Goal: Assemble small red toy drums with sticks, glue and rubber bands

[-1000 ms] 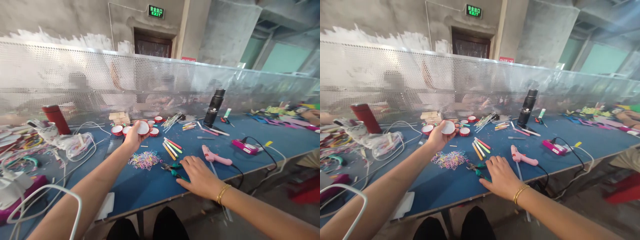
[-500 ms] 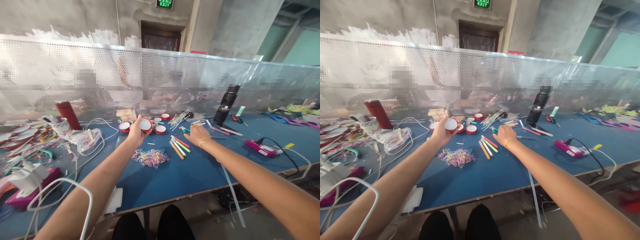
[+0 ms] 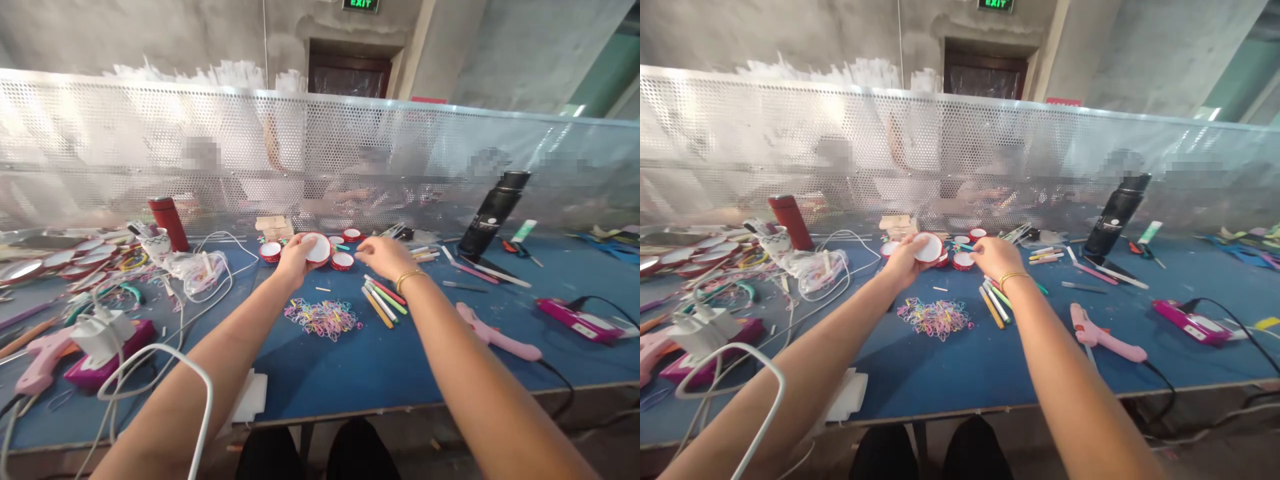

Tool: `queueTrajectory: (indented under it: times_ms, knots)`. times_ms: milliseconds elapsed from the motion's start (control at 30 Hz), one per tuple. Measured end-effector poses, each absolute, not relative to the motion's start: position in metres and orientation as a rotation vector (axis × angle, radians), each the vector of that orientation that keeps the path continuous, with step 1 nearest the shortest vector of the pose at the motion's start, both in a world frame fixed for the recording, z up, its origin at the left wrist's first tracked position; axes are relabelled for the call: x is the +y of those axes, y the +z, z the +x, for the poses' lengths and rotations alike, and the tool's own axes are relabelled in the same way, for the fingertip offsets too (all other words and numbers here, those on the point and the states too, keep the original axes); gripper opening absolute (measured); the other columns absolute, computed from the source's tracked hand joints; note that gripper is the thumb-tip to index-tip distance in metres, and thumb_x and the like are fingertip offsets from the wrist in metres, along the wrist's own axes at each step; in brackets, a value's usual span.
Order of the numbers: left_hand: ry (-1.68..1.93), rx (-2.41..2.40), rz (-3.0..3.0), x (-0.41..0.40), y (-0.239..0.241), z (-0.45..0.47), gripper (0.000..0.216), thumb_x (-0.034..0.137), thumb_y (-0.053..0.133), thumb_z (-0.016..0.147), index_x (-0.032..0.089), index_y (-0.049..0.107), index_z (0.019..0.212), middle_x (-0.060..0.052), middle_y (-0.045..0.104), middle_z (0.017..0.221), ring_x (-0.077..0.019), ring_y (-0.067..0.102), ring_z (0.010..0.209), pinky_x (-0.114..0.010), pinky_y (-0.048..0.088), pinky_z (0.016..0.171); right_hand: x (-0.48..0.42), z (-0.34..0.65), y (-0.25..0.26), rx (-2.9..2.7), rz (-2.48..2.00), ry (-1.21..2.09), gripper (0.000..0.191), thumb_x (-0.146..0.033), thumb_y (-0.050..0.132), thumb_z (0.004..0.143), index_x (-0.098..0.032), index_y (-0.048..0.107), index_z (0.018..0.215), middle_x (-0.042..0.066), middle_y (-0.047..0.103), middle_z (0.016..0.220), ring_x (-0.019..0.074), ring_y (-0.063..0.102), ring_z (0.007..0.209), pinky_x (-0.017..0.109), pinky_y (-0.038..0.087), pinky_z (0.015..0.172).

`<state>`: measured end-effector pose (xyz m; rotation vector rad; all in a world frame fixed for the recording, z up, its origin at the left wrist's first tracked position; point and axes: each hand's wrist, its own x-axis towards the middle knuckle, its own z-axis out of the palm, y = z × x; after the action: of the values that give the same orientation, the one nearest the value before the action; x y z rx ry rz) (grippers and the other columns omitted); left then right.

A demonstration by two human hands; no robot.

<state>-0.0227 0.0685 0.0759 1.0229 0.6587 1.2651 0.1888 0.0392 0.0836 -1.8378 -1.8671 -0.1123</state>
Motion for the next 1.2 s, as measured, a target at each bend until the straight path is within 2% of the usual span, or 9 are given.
queueTrajectory:
  times_ms: [167, 333, 433, 700, 800, 900, 1000, 1067, 1200]
  knots:
    - [1.417, 0.701, 1.089, 0.075, 0.076, -0.028, 0.015, 0.025, 0.069, 0.075, 0.018, 0.062, 0.087, 0.0, 0.063, 0.07, -0.0128, 0.057, 0.059, -0.024, 0.047, 0.055, 0.047, 0.12, 0.056, -2.13, -1.373, 0.377, 0.016, -0.02, 0.069, 0.081, -0.02, 0.075, 0.096, 0.004, 0.077, 0.086, 0.0175, 0.071, 0.078, 0.027, 0.052, 0.073]
    - [1.542, 0.833, 1.055, 0.082, 0.073, -0.029, 0.016, 0.02, 0.059, 0.08, 0.019, 0.061, 0.096, 0.002, 0.058, 0.069, -0.0103, 0.051, 0.056, -0.021, 0.041, 0.053, 0.048, 0.08, 0.03, -2.372, -1.283, 0.248, 0.016, -0.019, 0.066, 0.084, -0.022, 0.077, 0.095, 0.004, 0.077, 0.098, 0.0191, 0.069, 0.094, 0.03, 0.049, 0.09]
    - [1.537, 0.895, 1.044, 0.084, 0.072, -0.03, 0.02, 0.018, 0.056, 0.081, 0.021, 0.058, 0.1, 0.004, 0.054, 0.067, -0.0099, 0.047, 0.051, -0.02, 0.037, 0.048, 0.048, 0.067, 0.02, -2.433, -1.279, 0.199, 0.016, -0.021, 0.068, 0.084, -0.021, 0.078, 0.095, 0.007, 0.076, 0.1, 0.0227, 0.067, 0.097, 0.034, 0.047, 0.093]
    - [1.53, 0.901, 1.104, 0.086, 0.07, -0.033, 0.014, 0.015, 0.054, 0.081, 0.021, 0.058, 0.093, 0.003, 0.055, 0.066, -0.0102, 0.047, 0.05, -0.02, 0.037, 0.048, 0.044, 0.063, 0.007, -2.355, -1.297, 0.258, 0.016, -0.014, 0.059, 0.085, -0.018, 0.071, 0.077, 0.009, 0.073, 0.091, 0.0233, 0.065, 0.094, 0.034, 0.045, 0.087]
    - [1.482, 0.895, 1.17, 0.088, 0.068, -0.035, 0.015, 0.014, 0.054, 0.079, 0.02, 0.062, 0.09, 0.002, 0.058, 0.066, -0.0105, 0.049, 0.052, -0.021, 0.039, 0.051, 0.044, 0.077, 0.012, -2.256, -1.282, 0.383, 0.012, -0.016, 0.058, 0.087, -0.018, 0.069, 0.083, 0.007, 0.074, 0.09, 0.0198, 0.067, 0.088, 0.03, 0.047, 0.081]
    - [1.466, 0.904, 1.245, 0.091, 0.066, -0.038, 0.024, 0.013, 0.053, 0.077, 0.02, 0.066, 0.096, 0.001, 0.062, 0.07, -0.0111, 0.05, 0.054, -0.021, 0.038, 0.051, 0.048, 0.095, 0.018, -2.162, -1.247, 0.549, 0.011, -0.019, 0.057, 0.089, -0.017, 0.067, 0.09, 0.004, 0.075, 0.085, 0.0162, 0.07, 0.08, 0.026, 0.051, 0.072]
    - [1.445, 0.909, 1.28, 0.094, 0.062, -0.041, 0.033, 0.011, 0.054, 0.071, 0.022, 0.064, 0.101, 0.001, 0.064, 0.074, -0.0119, 0.052, 0.054, -0.02, 0.037, 0.048, 0.054, 0.112, 0.025, -2.08, -1.217, 0.657, 0.013, -0.018, 0.058, 0.087, -0.016, 0.068, 0.094, 0.005, 0.076, 0.084, 0.0164, 0.072, 0.079, 0.026, 0.054, 0.07]
    - [1.433, 0.89, 1.317, 0.096, 0.059, -0.042, 0.032, 0.011, 0.054, 0.069, 0.023, 0.062, 0.097, 0.002, 0.064, 0.074, -0.012, 0.052, 0.054, -0.02, 0.037, 0.047, 0.057, 0.12, 0.029, -2.025, -1.199, 0.679, 0.015, -0.015, 0.061, 0.083, -0.016, 0.069, 0.096, 0.006, 0.077, 0.087, 0.0173, 0.072, 0.08, 0.028, 0.055, 0.073]
    - [1.384, 0.93, 1.378, 0.096, 0.055, -0.04, 0.008, 0.015, 0.055, 0.07, 0.018, 0.062, 0.072, 0.001, 0.059, 0.06, -0.0112, 0.047, 0.049, -0.02, 0.034, 0.046, 0.059, 0.133, 0.038, -1.834, -1.143, 0.647, 0.013, -0.012, 0.067, 0.076, -0.018, 0.073, 0.086, 0.006, 0.077, 0.084, 0.0192, 0.072, 0.08, 0.035, 0.054, 0.081]
